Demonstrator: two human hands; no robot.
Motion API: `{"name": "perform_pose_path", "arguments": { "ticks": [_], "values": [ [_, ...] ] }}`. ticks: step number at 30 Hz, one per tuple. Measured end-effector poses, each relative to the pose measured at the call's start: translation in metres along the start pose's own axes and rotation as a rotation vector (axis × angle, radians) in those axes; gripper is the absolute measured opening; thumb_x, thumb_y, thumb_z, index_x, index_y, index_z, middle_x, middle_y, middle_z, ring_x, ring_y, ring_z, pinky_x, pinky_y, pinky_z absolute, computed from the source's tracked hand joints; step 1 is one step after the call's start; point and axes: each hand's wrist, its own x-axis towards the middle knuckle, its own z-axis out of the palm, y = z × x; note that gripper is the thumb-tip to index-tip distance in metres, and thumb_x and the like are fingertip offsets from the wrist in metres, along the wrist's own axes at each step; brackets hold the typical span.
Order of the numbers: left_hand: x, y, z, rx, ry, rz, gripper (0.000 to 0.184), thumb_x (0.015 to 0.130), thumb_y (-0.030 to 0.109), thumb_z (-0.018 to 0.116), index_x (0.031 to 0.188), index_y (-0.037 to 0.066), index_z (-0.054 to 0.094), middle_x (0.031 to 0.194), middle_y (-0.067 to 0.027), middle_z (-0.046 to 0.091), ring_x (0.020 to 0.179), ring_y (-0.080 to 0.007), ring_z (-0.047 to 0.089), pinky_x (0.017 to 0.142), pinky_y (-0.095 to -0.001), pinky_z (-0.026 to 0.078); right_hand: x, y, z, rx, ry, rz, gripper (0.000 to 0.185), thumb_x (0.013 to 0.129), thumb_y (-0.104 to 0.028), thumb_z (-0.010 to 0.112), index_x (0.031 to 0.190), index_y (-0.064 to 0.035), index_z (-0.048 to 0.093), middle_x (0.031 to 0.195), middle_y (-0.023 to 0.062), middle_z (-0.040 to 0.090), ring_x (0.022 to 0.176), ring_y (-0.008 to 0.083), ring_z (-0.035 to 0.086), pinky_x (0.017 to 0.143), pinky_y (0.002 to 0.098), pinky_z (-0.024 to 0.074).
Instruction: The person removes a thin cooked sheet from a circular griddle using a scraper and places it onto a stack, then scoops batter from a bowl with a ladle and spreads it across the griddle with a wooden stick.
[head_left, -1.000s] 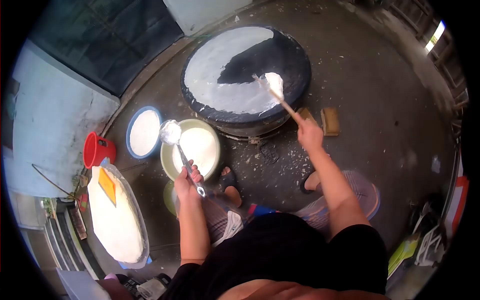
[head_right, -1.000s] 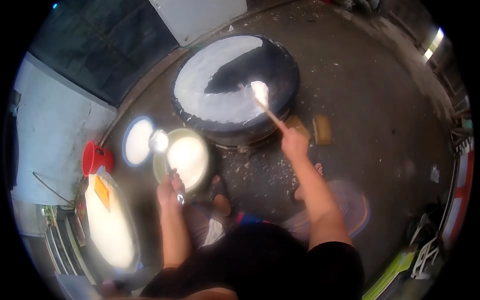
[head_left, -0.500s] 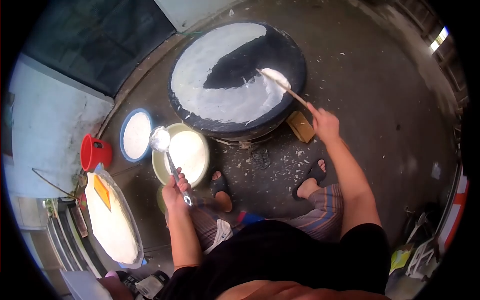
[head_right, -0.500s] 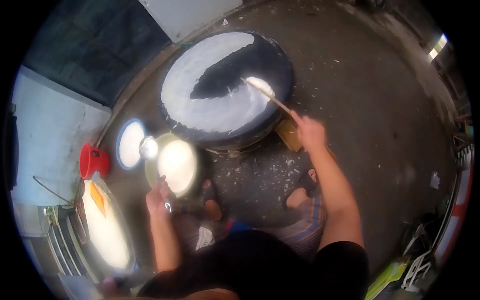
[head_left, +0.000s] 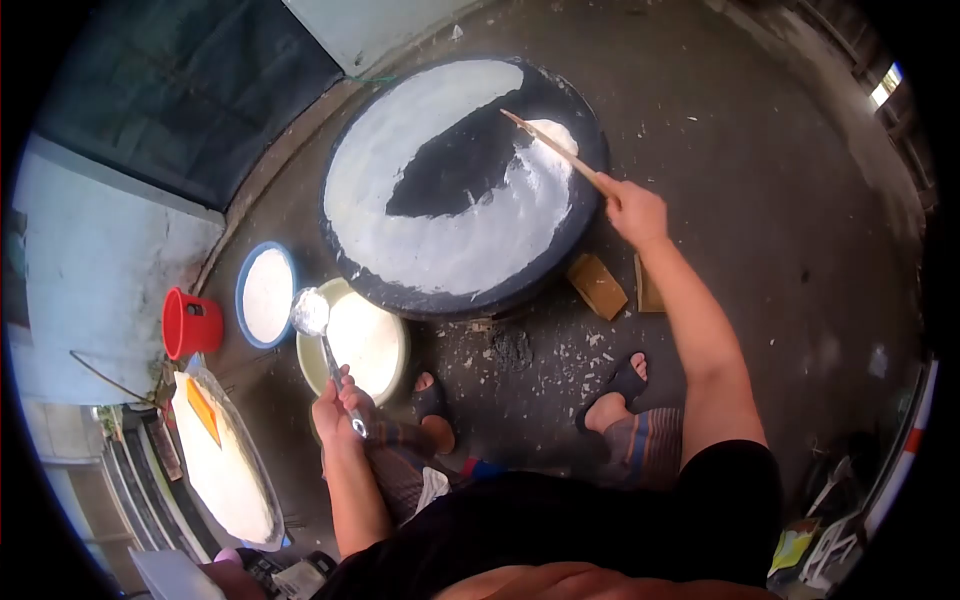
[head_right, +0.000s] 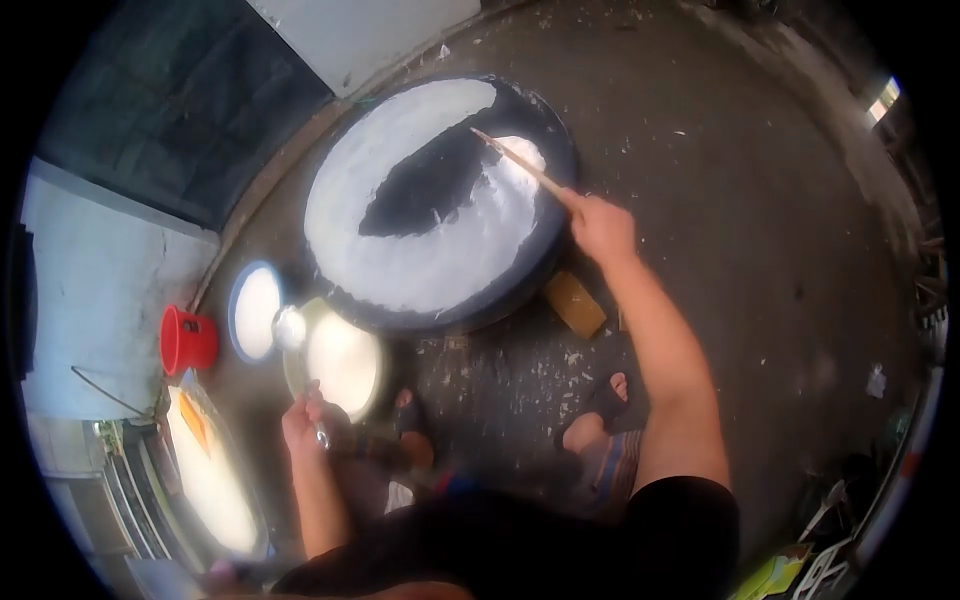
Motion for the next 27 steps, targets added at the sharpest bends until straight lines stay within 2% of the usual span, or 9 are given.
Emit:
{"name": "perform_pose_path", "arguments": {
  "ticks": [2, 5, 8, 11, 15, 17, 20, 23, 27],
  "values": [
    [0.004, 0.002, 0.001, -0.010, 0.010, 0.001, 0.032, 0.092, 0.020, 0.030, 0.104, -0.006, 0.042, 0.073, -0.0069, 0.044, 0.051, -0.0101, 0.036, 0.042, -0.0210, 0.031, -0.010, 0.001, 0.012, 0.289, -0.064, 0.050, 0.036, 0.069, -0.014, 0.056, 0.104, -0.0238, 0.061, 0.085, 0.0088, 0.061, 0.071, 0.0270, 0.059, 0.062, 0.0342, 0.0465],
    [0.006, 0.000, 0.009, -0.045, 0.018, 0.000, 0.032, 0.093, 0.020, 0.030, 0.105, -0.006, 0.042, 0.072, -0.0070, 0.044, 0.052, -0.0106, 0.037, 0.042, -0.0212, 0.031, -0.026, 0.035, -0.018, 0.112, -0.112, -0.270, 0.038, 0.068, -0.010, 0.056, 0.103, -0.0259, 0.062, 0.068, 0.0063, 0.056, 0.062, 0.0244, 0.056, 0.058, 0.0333, 0.0459],
    [0.003, -0.004, 0.016, -0.035, 0.029, 0.025, 0.033, 0.093, 0.021, 0.029, 0.105, -0.006, 0.042, 0.072, -0.0070, 0.044, 0.052, -0.0110, 0.037, 0.042, -0.0213, 0.032, 0.014, 0.078, -0.001, -0.068, 0.025, -0.216, 0.037, 0.070, -0.010, 0.055, 0.103, -0.0258, 0.061, 0.061, 0.0070, 0.048, 0.062, 0.0242, 0.054, 0.056, 0.0363, 0.0447],
    [0.005, -0.008, 0.022, -0.033, 0.043, 0.033, 0.034, 0.093, 0.022, 0.029, 0.105, -0.006, 0.042, 0.073, -0.0069, 0.044, 0.052, -0.0111, 0.037, 0.042, -0.0215, 0.032, 0.063, 0.035, 0.015, -0.190, 0.029, -0.138, 0.036, 0.072, -0.011, 0.053, 0.104, -0.0254, 0.061, 0.064, 0.0071, 0.052, 0.065, 0.0247, 0.056, 0.057, 0.0356, 0.0449],
    [0.009, -0.008, 0.021, -0.004, 0.099, 0.045, 0.034, 0.093, 0.022, 0.029, 0.107, -0.006, 0.042, 0.072, -0.0068, 0.044, 0.052, -0.0111, 0.037, 0.042, -0.0222, 0.032, 0.053, 0.025, 0.021, 0.270, -0.041, 0.024, 0.037, 0.071, -0.009, 0.053, 0.104, -0.0247, 0.061, 0.068, 0.0079, 0.055, 0.069, 0.0252, 0.056, 0.060, 0.0342, 0.0450],
    [0.007, -0.006, 0.027, -0.073, 0.074, -0.021, 0.034, 0.093, 0.022, 0.029, 0.107, -0.006, 0.042, 0.072, -0.0068, 0.044, 0.052, -0.0112, 0.037, 0.042, -0.0225, 0.032, 0.043, 0.063, 0.001, 0.059, -0.145, -0.306, 0.042, 0.069, -0.006, 0.055, 0.105, -0.0257, 0.060, 0.067, 0.0078, 0.053, 0.065, 0.0248, 0.055, 0.060, 0.0345, 0.0447],
    [0.007, -0.007, 0.027, -0.054, 0.064, 0.005, 0.034, 0.093, 0.022, 0.029, 0.107, -0.006, 0.043, 0.071, -0.0073, 0.044, 0.051, -0.0118, 0.037, 0.042, -0.0236, 0.033, 0.060, 0.115, 0.003, -0.221, -0.051, -0.126, 0.055, 0.066, -0.003, 0.054, 0.113, -0.0332, 0.053, 0.072, 0.0078, 0.049, 0.068, 0.0272, 0.052, 0.060, 0.0367, 0.0446],
    [0.006, -0.009, 0.029, -0.025, 0.043, 0.032, 0.034, 0.093, 0.022, 0.029, 0.107, -0.006, 0.043, 0.072, -0.0075, 0.044, 0.051, -0.0121, 0.037, 0.043, -0.0237, 0.033, 0.115, 0.084, 0.037, -0.281, 0.015, -0.176, 0.047, 0.075, -0.010, 0.050, 0.117, -0.0335, 0.050, 0.078, 0.0057, 0.050, 0.070, 0.0254, 0.055, 0.064, 0.0360, 0.0462],
    [0.006, -0.011, 0.033, -0.030, 0.032, 0.013, 0.034, 0.092, 0.022, 0.030, 0.107, -0.006, 0.043, 0.073, -0.0077, 0.045, 0.051, -0.0124, 0.037, 0.043, -0.0236, 0.033, 0.167, 0.006, 0.075, -0.212, -0.104, -0.044, 0.032, 0.086, -0.016, 0.035, 0.113, -0.0185, 0.051, 0.096, 0.0177, 0.054, 0.089, 0.0327, 0.055, 0.076, 0.0417, 0.0440]
  ]
}}
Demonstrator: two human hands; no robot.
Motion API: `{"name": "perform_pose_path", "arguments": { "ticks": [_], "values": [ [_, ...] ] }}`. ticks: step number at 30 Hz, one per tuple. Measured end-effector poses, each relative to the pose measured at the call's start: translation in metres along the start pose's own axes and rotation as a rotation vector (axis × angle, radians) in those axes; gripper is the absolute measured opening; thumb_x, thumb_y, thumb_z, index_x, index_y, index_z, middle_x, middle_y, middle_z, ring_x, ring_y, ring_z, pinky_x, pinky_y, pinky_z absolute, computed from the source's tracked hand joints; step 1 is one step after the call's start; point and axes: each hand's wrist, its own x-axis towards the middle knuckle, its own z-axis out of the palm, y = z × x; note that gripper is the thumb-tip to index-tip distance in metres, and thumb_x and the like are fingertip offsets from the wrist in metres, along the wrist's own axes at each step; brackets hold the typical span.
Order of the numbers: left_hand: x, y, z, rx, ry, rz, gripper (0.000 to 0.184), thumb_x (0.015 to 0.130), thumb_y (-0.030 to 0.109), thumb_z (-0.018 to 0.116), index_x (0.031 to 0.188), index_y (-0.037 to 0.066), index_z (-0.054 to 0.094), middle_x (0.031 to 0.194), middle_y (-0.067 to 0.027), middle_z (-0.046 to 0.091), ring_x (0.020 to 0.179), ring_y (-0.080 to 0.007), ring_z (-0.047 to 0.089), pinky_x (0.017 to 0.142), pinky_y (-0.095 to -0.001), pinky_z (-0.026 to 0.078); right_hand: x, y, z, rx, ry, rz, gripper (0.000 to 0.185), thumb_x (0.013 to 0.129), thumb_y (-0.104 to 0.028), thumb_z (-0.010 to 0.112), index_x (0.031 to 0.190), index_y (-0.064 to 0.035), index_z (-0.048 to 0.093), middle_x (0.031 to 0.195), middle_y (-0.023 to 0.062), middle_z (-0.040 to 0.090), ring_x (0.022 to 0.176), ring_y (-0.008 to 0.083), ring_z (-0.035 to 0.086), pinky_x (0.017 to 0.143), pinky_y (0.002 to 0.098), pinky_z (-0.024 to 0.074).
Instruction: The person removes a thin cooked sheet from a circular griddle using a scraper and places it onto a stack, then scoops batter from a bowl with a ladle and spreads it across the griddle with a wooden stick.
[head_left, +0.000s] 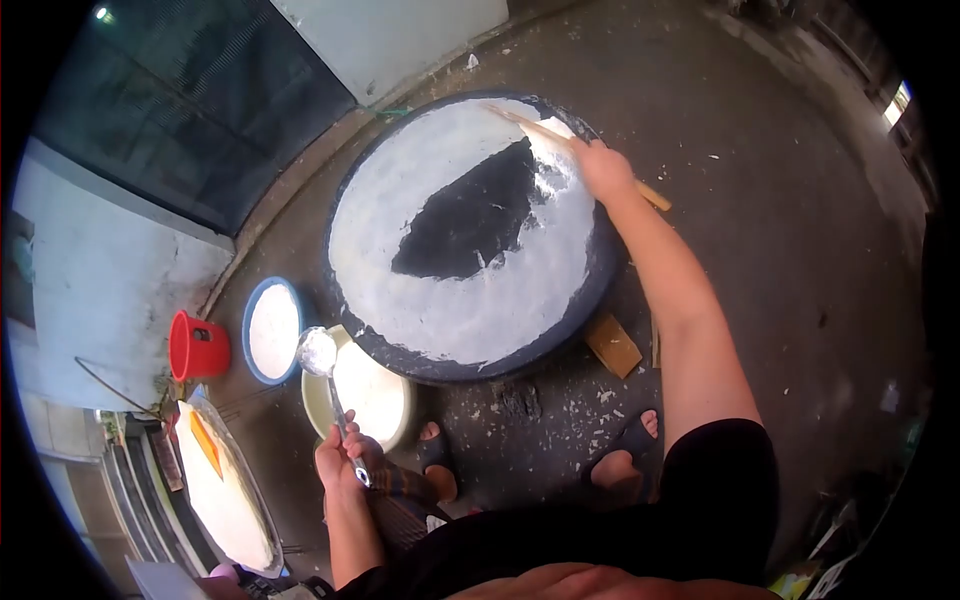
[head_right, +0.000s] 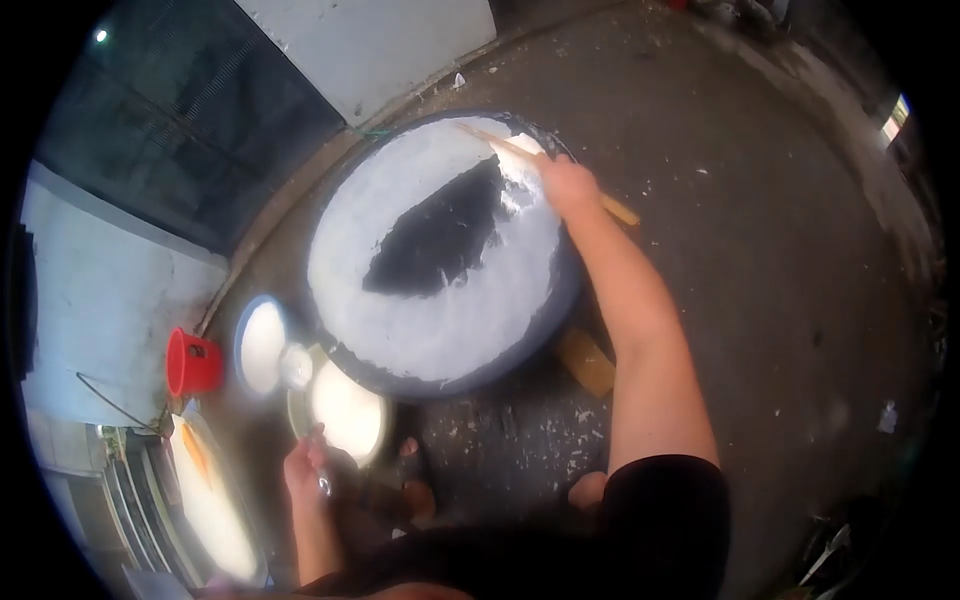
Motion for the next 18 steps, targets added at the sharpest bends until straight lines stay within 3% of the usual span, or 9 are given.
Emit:
{"name": "perform_pose_path", "arguments": {
  "ticks": [3, 5, 8, 10, 11, 14, 15, 16, 18],
  "values": [
    [0.002, 0.005, -0.006, -0.021, 0.019, -0.054, 0.033, 0.092, 0.021, 0.031, 0.107, -0.006, 0.043, 0.073, -0.0079, 0.045, 0.051, -0.0125, 0.038, 0.043, -0.0237, 0.033, -0.016, -0.017, -0.044, 0.293, -0.149, 0.352, 0.035, 0.086, -0.016, 0.032, 0.116, -0.0154, 0.050, 0.110, 0.0150, 0.054, 0.103, 0.0313, 0.051, 0.085, 0.0399, 0.0415],
    [0.003, 0.005, -0.011, -0.010, -0.025, -0.047, 0.033, 0.092, 0.021, 0.031, 0.108, -0.005, 0.044, 0.074, -0.0078, 0.045, 0.051, -0.0122, 0.038, 0.043, -0.0234, 0.033, -0.046, 0.000, -0.042, 0.323, -0.135, 0.419, 0.031, 0.084, -0.016, 0.037, 0.112, -0.0144, 0.052, 0.099, 0.0188, 0.058, 0.094, 0.0355, 0.054, 0.079, 0.0414, 0.0428],
    [0.002, 0.006, -0.012, 0.006, -0.039, -0.041, 0.034, 0.092, 0.022, 0.031, 0.109, -0.005, 0.043, 0.074, -0.0076, 0.045, 0.052, -0.0118, 0.038, 0.043, -0.0230, 0.033, -0.091, 0.010, -0.030, 0.299, -0.028, 0.217, 0.029, 0.086, -0.016, 0.038, 0.109, -0.0121, 0.055, 0.089, 0.0169, 0.061, 0.085, 0.0299, 0.059, 0.073, 0.0373, 0.0449],
    [-0.001, 0.006, -0.011, 0.008, -0.043, -0.056, 0.034, 0.092, 0.022, 0.030, 0.109, -0.004, 0.043, 0.074, -0.0076, 0.044, 0.052, -0.0116, 0.038, 0.043, -0.0227, 0.032, -0.103, 0.019, -0.039, 0.568, -0.021, 0.389, 0.028, 0.087, -0.018, 0.039, 0.108, -0.0100, 0.056, 0.076, 0.0139, 0.061, 0.067, 0.0219, 0.060, 0.065, 0.0324, 0.0459],
    [-0.003, 0.007, -0.011, 0.011, -0.050, -0.062, 0.035, 0.092, 0.023, 0.030, 0.109, -0.004, 0.043, 0.074, -0.0076, 0.044, 0.052, -0.0115, 0.037, 0.042, -0.0225, 0.032, -0.105, 0.034, -0.015, 0.561, 0.009, 0.443, 0.029, 0.087, -0.018, 0.039, 0.110, -0.0080, 0.055, 0.070, 0.0099, 0.059, 0.055, 0.0154, 0.054, 0.059, 0.0280, 0.0453],
    [-0.006, 0.012, -0.017, 0.006, -0.075, -0.099, 0.035, 0.093, 0.023, 0.029, 0.110, -0.004, 0.042, 0.076, -0.0077, 0.044, 0.053, -0.0114, 0.037, 0.043, -0.0225, 0.032, -0.111, -0.007, -0.012, 0.626, -0.100, 0.282, 0.029, 0.087, -0.016, 0.039, 0.109, -0.0074, 0.055, 0.068, 0.0096, 0.059, 0.054, 0.0153, 0.053, 0.057, 0.0287, 0.0454],
    [-0.008, 0.011, -0.020, 0.002, -0.077, -0.100, 0.035, 0.093, 0.023, 0.029, 0.110, -0.004, 0.042, 0.076, -0.0077, 0.044, 0.053, -0.0114, 0.037, 0.043, -0.0225, 0.032, -0.109, -0.027, -0.047, 0.835, -0.223, 0.477, 0.028, 0.087, -0.015, 0.040, 0.109, -0.0077, 0.055, 0.064, 0.0075, 0.057, 0.051, 0.0135, 0.052, 0.054, 0.0283, 0.0446],
    [-0.010, 0.011, -0.020, 0.000, -0.072, -0.099, 0.035, 0.093, 0.023, 0.029, 0.110, -0.004, 0.042, 0.076, -0.0078, 0.043, 0.053, -0.0115, 0.037, 0.043, -0.0226, 0.032, -0.104, -0.019, -0.032, 0.833, -0.220, 0.472, 0.028, 0.087, -0.015, 0.040, 0.109, -0.0077, 0.055, 0.064, 0.0075, 0.057, 0.051, 0.0135, 0.052, 0.054, 0.0283, 0.0446],
    [-0.009, 0.015, -0.025, -0.011, -0.078, -0.091, 0.035, 0.093, 0.023, 0.029, 0.110, -0.004, 0.042, 0.077, -0.0079, 0.043, 0.053, -0.0115, 0.037, 0.043, -0.0226, 0.032, -0.090, -0.003, 0.013, 0.747, 0.083, 0.401, 0.028, 0.087, -0.015, 0.041, 0.110, -0.0088, 0.055, 0.062, 0.0059, 0.055, 0.050, 0.0133, 0.051, 0.050, 0.0292, 0.0433]
  ]
}}
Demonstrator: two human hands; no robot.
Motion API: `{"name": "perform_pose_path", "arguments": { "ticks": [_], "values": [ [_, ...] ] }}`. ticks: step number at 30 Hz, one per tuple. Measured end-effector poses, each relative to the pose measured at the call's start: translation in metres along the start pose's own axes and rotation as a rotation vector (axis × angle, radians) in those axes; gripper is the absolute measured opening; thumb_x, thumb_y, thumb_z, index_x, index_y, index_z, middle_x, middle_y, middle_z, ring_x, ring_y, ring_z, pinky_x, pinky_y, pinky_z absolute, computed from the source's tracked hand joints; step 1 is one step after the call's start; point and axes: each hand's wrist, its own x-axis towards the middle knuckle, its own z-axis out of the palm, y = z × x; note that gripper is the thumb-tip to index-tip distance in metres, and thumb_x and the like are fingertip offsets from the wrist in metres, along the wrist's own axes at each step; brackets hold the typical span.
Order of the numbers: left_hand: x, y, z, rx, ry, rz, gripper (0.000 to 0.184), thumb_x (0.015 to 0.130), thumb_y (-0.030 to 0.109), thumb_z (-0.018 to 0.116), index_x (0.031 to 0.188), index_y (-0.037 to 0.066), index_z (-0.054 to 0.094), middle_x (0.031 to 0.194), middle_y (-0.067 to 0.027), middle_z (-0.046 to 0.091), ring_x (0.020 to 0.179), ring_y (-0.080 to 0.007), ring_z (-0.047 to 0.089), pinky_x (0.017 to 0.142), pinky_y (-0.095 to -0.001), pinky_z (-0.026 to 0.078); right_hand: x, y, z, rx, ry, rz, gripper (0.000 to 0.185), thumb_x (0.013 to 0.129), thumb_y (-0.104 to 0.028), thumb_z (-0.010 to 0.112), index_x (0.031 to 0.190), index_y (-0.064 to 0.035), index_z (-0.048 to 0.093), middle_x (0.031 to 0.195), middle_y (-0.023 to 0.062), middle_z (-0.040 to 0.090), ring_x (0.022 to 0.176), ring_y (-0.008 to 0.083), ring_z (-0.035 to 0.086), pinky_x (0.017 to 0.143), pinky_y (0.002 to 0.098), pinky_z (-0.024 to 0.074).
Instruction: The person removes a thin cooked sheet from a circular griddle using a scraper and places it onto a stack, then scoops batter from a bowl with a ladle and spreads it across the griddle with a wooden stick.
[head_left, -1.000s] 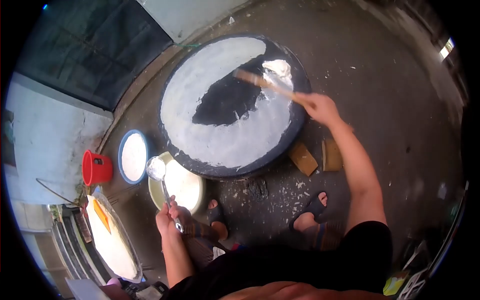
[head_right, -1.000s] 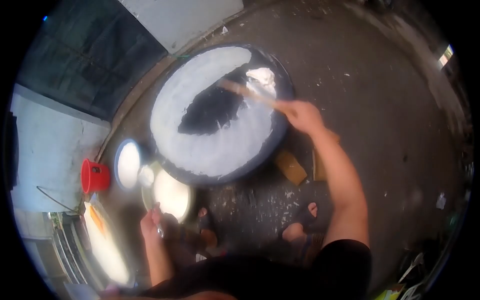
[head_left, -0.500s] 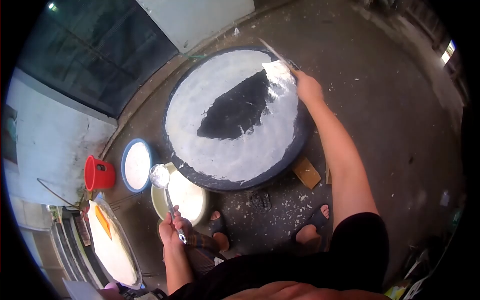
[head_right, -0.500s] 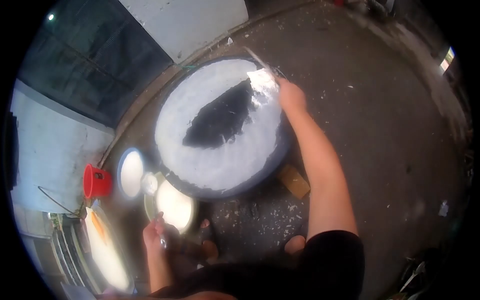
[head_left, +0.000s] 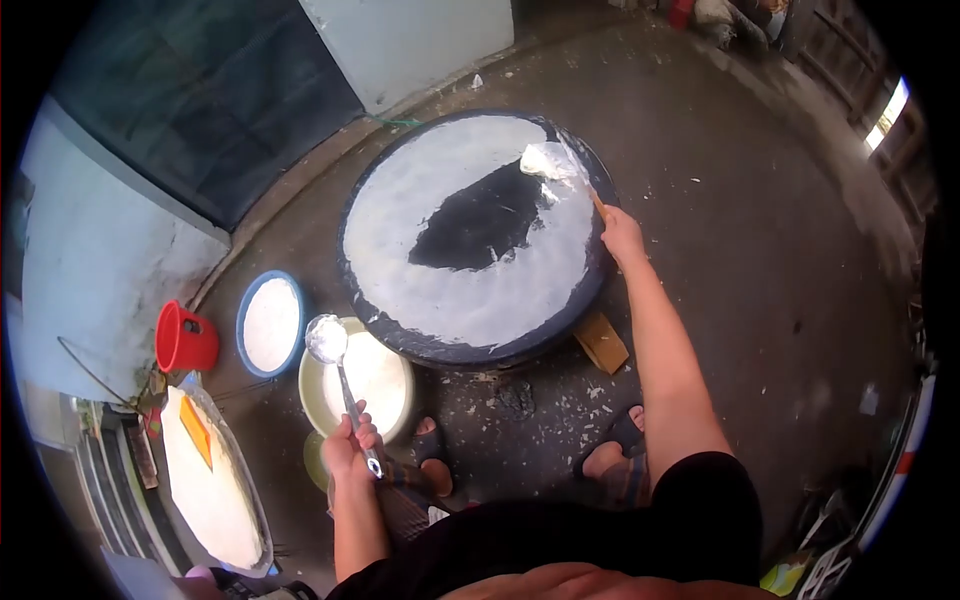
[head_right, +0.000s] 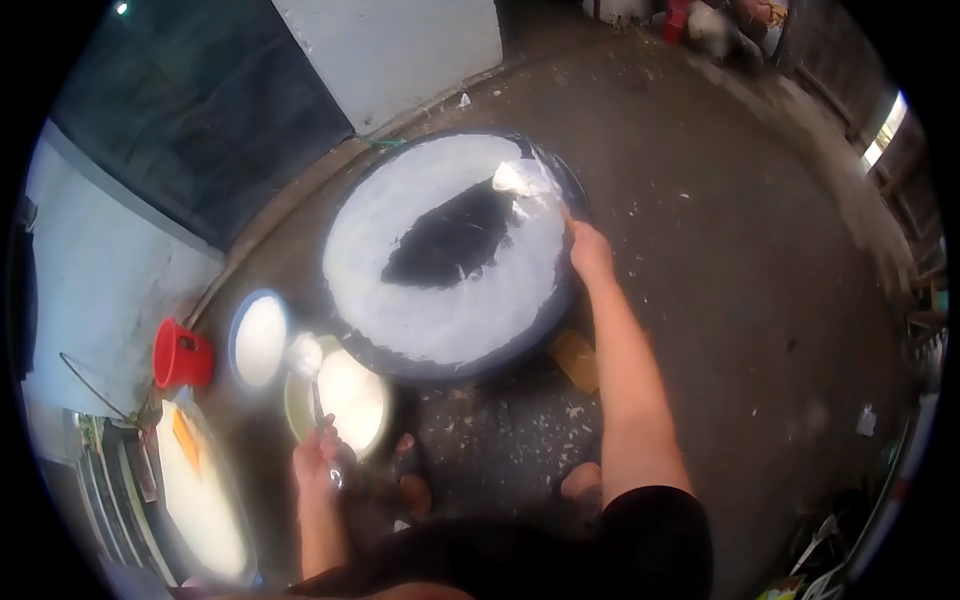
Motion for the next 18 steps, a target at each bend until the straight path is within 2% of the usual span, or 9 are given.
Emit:
{"name": "perform_pose_path", "arguments": {
  "ticks": [4, 6, 7, 9, 10, 12, 13, 16, 18],
  "values": [
    [-0.005, 0.004, -0.012, 0.015, -0.062, -0.017, 0.034, 0.093, 0.023, 0.029, 0.110, -0.004, 0.042, 0.077, -0.0078, 0.043, 0.053, -0.0116, 0.037, 0.044, -0.0226, 0.033, -0.009, -0.013, 0.033, -0.166, -0.170, -0.054, 0.029, 0.087, -0.015, 0.040, 0.110, -0.0094, 0.055, 0.070, 0.0067, 0.057, 0.050, 0.0133, 0.050, 0.051, 0.0286, 0.0436],
    [-0.005, 0.007, -0.012, 0.017, -0.035, -0.007, 0.033, 0.093, 0.022, 0.029, 0.110, -0.003, 0.042, 0.077, -0.0077, 0.043, 0.053, -0.0116, 0.037, 0.045, -0.0227, 0.033, -0.026, -0.044, 0.019, -0.177, -0.313, 0.016, 0.029, 0.086, -0.016, 0.039, 0.109, -0.0088, 0.056, 0.087, 0.0102, 0.061, 0.066, 0.0181, 0.057, 0.064, 0.0293, 0.0462],
    [-0.006, 0.009, -0.013, 0.014, -0.040, -0.007, 0.033, 0.093, 0.022, 0.029, 0.110, -0.003, 0.042, 0.077, -0.0077, 0.043, 0.053, -0.0116, 0.037, 0.045, -0.0227, 0.033, -0.033, -0.044, 0.011, -0.178, -0.310, 0.010, 0.029, 0.086, -0.016, 0.039, 0.109, -0.0088, 0.056, 0.087, 0.0102, 0.061, 0.066, 0.0181, 0.057, 0.064, 0.0293, 0.0462],
    [-0.008, 0.011, -0.016, 0.038, -0.052, 0.000, 0.033, 0.093, 0.022, 0.029, 0.109, -0.003, 0.042, 0.077, -0.0079, 0.044, 0.053, -0.0115, 0.037, 0.045, -0.0224, 0.033, -0.041, -0.035, -0.006, -0.193, -0.036, 0.000, 0.028, 0.085, -0.016, 0.040, 0.108, -0.0087, 0.057, 0.101, 0.0131, 0.059, 0.087, 0.0224, 0.058, 0.080, 0.0297, 0.0432],
    [-0.010, 0.010, -0.017, 0.031, -0.052, 0.002, 0.033, 0.093, 0.022, 0.029, 0.109, -0.003, 0.042, 0.077, -0.0079, 0.044, 0.053, -0.0115, 0.037, 0.045, -0.0224, 0.033, -0.040, -0.031, 0.001, -0.196, -0.040, -0.005, 0.028, 0.085, -0.016, 0.040, 0.108, -0.0087, 0.057, 0.101, 0.0131, 0.059, 0.087, 0.0224, 0.058, 0.080, 0.0297, 0.0432],
    [-0.015, 0.010, -0.013, 0.099, -0.012, 0.041, 0.033, 0.093, 0.022, 0.029, 0.109, -0.003, 0.042, 0.077, -0.0081, 0.044, 0.053, -0.0114, 0.037, 0.045, -0.0221, 0.032, -0.043, -0.016, 0.019, -0.087, -0.121, 0.009, 0.028, 0.085, -0.016, 0.041, 0.107, -0.0095, 0.057, 0.106, 0.0133, 0.058, 0.102, 0.0247, 0.053, 0.087, 0.0305, 0.0393],
    [-0.015, 0.011, -0.013, 0.097, -0.011, 0.039, 0.033, 0.093, 0.022, 0.029, 0.109, -0.003, 0.042, 0.077, -0.0081, 0.044, 0.053, -0.0114, 0.037, 0.045, -0.0221, 0.032, -0.050, -0.029, 0.029, -0.163, -0.153, -0.079, 0.028, 0.084, -0.016, 0.042, 0.107, -0.0111, 0.058, 0.104, 0.0135, 0.058, 0.098, 0.0264, 0.054, 0.085, 0.0309, 0.0403],
    [-0.017, 0.016, -0.018, 0.094, -0.043, 0.034, 0.032, 0.093, 0.022, 0.028, 0.108, -0.003, 0.042, 0.077, -0.0081, 0.044, 0.053, -0.0113, 0.037, 0.045, -0.0217, 0.032, -0.076, -0.082, 0.027, -0.192, -0.258, 0.038, 0.028, 0.084, -0.016, 0.042, 0.106, -0.0118, 0.058, 0.103, 0.0142, 0.058, 0.097, 0.0268, 0.055, 0.084, 0.0315, 0.0408],
    [-0.018, 0.016, -0.019, 0.040, -0.063, -0.007, 0.032, 0.093, 0.022, 0.028, 0.109, -0.003, 0.042, 0.077, -0.0081, 0.044, 0.053, -0.0113, 0.037, 0.045, -0.0218, 0.032, -0.084, -0.095, 0.005, -0.268, -0.296, -0.028, 0.028, 0.085, -0.018, 0.042, 0.107, -0.0121, 0.057, 0.101, 0.0157, 0.058, 0.096, 0.0268, 0.055, 0.083, 0.0326, 0.0416]
  ]
}}
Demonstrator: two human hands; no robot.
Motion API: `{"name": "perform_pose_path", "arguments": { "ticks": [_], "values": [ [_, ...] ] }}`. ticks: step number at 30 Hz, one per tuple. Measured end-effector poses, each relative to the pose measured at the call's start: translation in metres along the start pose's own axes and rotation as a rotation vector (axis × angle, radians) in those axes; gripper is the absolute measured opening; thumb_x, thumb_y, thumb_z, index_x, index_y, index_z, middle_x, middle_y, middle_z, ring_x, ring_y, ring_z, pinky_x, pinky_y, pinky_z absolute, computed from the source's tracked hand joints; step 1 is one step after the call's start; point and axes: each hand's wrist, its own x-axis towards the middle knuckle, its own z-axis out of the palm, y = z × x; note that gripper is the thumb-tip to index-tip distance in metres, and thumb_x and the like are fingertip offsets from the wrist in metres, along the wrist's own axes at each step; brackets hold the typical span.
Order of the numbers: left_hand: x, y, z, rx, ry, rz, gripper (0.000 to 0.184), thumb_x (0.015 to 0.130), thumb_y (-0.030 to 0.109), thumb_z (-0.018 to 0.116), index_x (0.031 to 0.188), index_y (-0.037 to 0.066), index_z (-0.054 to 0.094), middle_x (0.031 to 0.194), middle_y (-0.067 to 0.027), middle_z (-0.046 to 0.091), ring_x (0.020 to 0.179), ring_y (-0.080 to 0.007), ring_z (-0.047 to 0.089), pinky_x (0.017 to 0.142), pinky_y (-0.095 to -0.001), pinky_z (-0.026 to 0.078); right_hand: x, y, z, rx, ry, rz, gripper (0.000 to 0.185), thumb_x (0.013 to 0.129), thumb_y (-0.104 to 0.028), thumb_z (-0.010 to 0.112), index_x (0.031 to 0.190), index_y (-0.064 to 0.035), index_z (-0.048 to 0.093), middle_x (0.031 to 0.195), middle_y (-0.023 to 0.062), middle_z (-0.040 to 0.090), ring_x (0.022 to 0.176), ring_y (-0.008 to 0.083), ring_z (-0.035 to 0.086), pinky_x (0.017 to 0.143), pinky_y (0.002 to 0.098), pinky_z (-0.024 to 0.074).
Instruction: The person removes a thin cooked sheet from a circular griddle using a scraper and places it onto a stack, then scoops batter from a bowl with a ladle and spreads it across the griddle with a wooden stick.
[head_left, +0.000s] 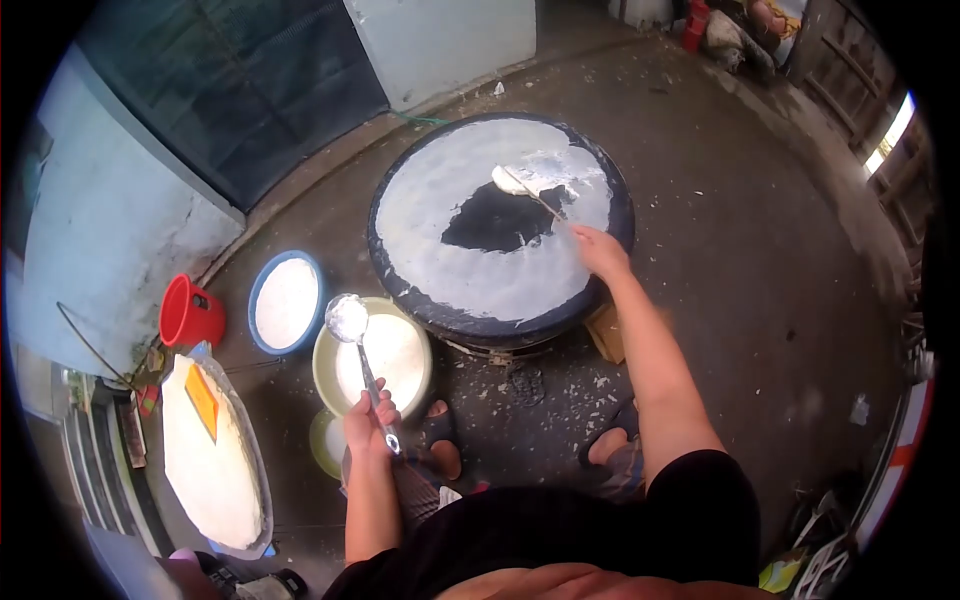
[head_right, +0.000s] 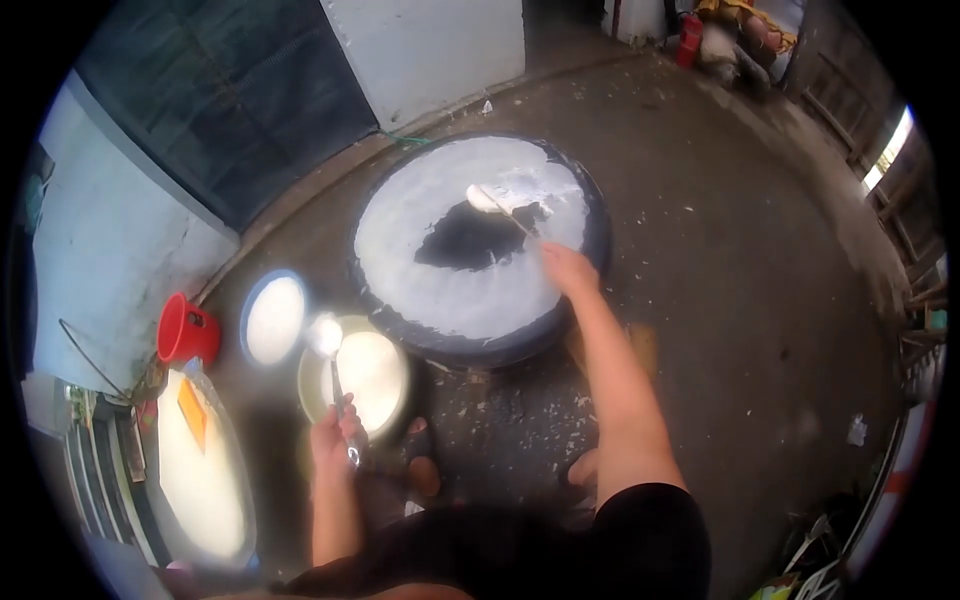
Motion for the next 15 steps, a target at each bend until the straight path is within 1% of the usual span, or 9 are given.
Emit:
{"name": "perform_pose_path", "arguments": {
  "ticks": [2, 3, 5, 6, 8, 11, 12, 14, 15],
  "values": [
    [-0.001, 0.001, -0.005, 0.008, 0.004, 0.004, 0.032, 0.093, 0.022, 0.028, 0.109, -0.003, 0.042, 0.077, -0.0081, 0.044, 0.053, -0.0112, 0.037, 0.045, -0.0217, 0.032, -0.032, -0.013, -0.033, -0.162, 0.045, 0.244, 0.033, 0.087, -0.028, 0.034, 0.113, -0.0207, 0.053, 0.108, 0.0131, 0.056, 0.103, 0.0281, 0.051, 0.086, 0.0367, 0.0397],
    [-0.001, 0.002, -0.006, 0.018, 0.010, 0.012, 0.032, 0.093, 0.022, 0.028, 0.109, -0.003, 0.042, 0.077, -0.0082, 0.044, 0.054, -0.0112, 0.037, 0.045, -0.0217, 0.032, -0.035, 0.000, -0.028, -0.165, 0.044, 0.239, 0.033, 0.087, -0.028, 0.034, 0.113, -0.0207, 0.053, 0.108, 0.0131, 0.056, 0.103, 0.0281, 0.051, 0.086, 0.0367, 0.0397],
    [-0.004, 0.003, -0.009, 0.044, 0.011, 0.026, 0.032, 0.093, 0.022, 0.028, 0.108, -0.003, 0.042, 0.076, -0.0082, 0.044, 0.054, -0.0112, 0.037, 0.045, -0.0217, 0.032, -0.034, 0.038, -0.002, 0.075, 0.317, 0.228, 0.029, 0.086, -0.019, 0.039, 0.108, -0.0127, 0.057, 0.102, 0.0141, 0.058, 0.097, 0.0271, 0.055, 0.083, 0.0344, 0.0420],
    [-0.004, 0.003, -0.008, 0.072, 0.006, 0.038, 0.032, 0.093, 0.022, 0.028, 0.108, -0.003, 0.042, 0.076, -0.0083, 0.044, 0.054, -0.0113, 0.037, 0.045, -0.0218, 0.032, -0.030, 0.037, 0.014, 0.176, 0.275, 0.183, 0.029, 0.087, -0.019, 0.038, 0.108, -0.0125, 0.057, 0.103, 0.0135, 0.059, 0.098, 0.0268, 0.055, 0.083, 0.0344, 0.0419],
    [0.001, 0.003, -0.013, 0.064, -0.006, 0.039, 0.032, 0.093, 0.022, 0.028, 0.108, -0.003, 0.041, 0.076, -0.0083, 0.044, 0.054, -0.0114, 0.036, 0.045, -0.0220, 0.032, -0.012, 0.039, 0.059, 0.094, 0.138, 0.042, 0.029, 0.087, -0.019, 0.038, 0.108, -0.0116, 0.057, 0.103, 0.0139, 0.058, 0.099, 0.0265, 0.055, 0.083, 0.0345, 0.0418],
    [-0.004, 0.006, -0.006, 0.032, -0.026, 0.029, 0.032, 0.093, 0.022, 0.027, 0.108, -0.003, 0.041, 0.076, -0.0083, 0.044, 0.053, -0.0116, 0.036, 0.045, -0.0224, 0.032, 0.000, 0.001, 0.068, 0.110, 0.052, -0.033, 0.028, 0.086, -0.019, 0.040, 0.108, -0.0109, 0.057, 0.103, 0.0142, 0.058, 0.098, 0.0276, 0.054, 0.083, 0.0342, 0.0420],
    [-0.007, 0.006, -0.005, 0.003, -0.026, 0.000, 0.032, 0.093, 0.022, 0.027, 0.108, -0.003, 0.041, 0.076, -0.0083, 0.044, 0.053, -0.0116, 0.036, 0.045, -0.0225, 0.032, 0.001, -0.012, 0.062, 0.117, 0.048, -0.042, 0.028, 0.086, -0.019, 0.040, 0.108, -0.0109, 0.057, 0.103, 0.0142, 0.058, 0.098, 0.0276, 0.054, 0.083, 0.0342, 0.0420],
    [-0.006, 0.006, -0.011, 0.014, -0.019, 0.015, 0.032, 0.093, 0.022, 0.027, 0.108, -0.003, 0.041, 0.076, -0.0085, 0.044, 0.054, -0.0115, 0.036, 0.045, -0.0224, 0.033, -0.002, -0.034, 0.043, 0.062, 0.139, 0.131, 0.027, 0.086, -0.020, 0.043, 0.108, -0.0107, 0.057, 0.103, 0.0142, 0.058, 0.097, 0.0284, 0.055, 0.083, 0.0341, 0.0423],
    [-0.006, 0.006, -0.013, 0.024, -0.026, 0.016, 0.032, 0.093, 0.022, 0.027, 0.108, -0.003, 0.041, 0.076, -0.0086, 0.044, 0.053, -0.0115, 0.036, 0.045, -0.0224, 0.033, 0.015, -0.012, 0.064, 0.110, 0.135, 0.081, 0.027, 0.086, -0.020, 0.044, 0.109, -0.0126, 0.056, 0.104, 0.0136, 0.058, 0.097, 0.0286, 0.054, 0.082, 0.0338, 0.0424]
  ]
}}
